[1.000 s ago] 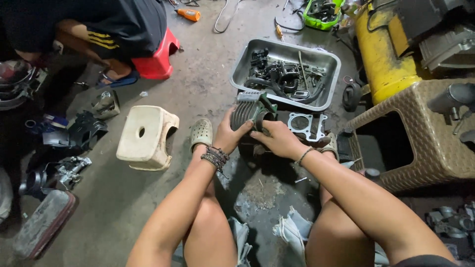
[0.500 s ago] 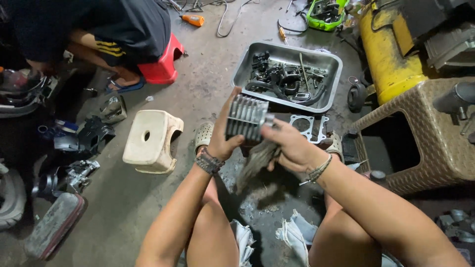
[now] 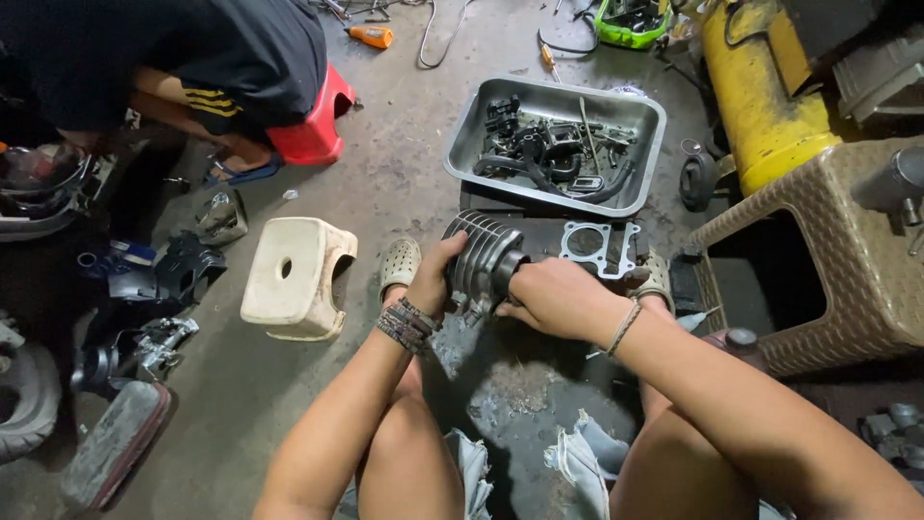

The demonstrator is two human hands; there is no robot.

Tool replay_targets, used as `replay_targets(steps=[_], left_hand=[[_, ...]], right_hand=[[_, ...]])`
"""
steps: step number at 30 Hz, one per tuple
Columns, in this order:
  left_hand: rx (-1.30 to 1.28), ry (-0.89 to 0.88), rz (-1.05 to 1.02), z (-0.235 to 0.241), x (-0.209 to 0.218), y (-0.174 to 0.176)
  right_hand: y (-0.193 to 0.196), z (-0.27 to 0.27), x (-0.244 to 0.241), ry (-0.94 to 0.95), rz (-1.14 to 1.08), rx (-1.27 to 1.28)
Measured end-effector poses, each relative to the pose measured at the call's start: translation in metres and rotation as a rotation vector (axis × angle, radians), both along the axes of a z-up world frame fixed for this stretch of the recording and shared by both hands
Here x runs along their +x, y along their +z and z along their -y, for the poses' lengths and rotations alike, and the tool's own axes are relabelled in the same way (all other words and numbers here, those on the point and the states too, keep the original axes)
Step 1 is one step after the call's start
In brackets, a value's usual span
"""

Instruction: The person sits on the floor and cleans a metal engine cylinder head using a rag. They wipe the exterior cooling fins and the interior bore of the cylinder. The person then picks up a metal gasket and wipes it with the rag before placing it down.

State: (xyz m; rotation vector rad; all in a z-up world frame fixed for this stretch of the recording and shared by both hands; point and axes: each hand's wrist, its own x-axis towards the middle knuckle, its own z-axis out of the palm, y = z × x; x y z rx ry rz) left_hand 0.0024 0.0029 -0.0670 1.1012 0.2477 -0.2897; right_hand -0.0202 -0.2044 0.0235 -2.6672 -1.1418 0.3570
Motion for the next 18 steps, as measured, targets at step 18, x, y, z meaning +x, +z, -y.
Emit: replay_targets(steps=[18], left_hand=[[0.241, -0.518, 0.226, -0.036, -0.035, 0.054]], right_hand=[[0.022, -0.010, -0.011, -0.618, -1.068, 1.309]])
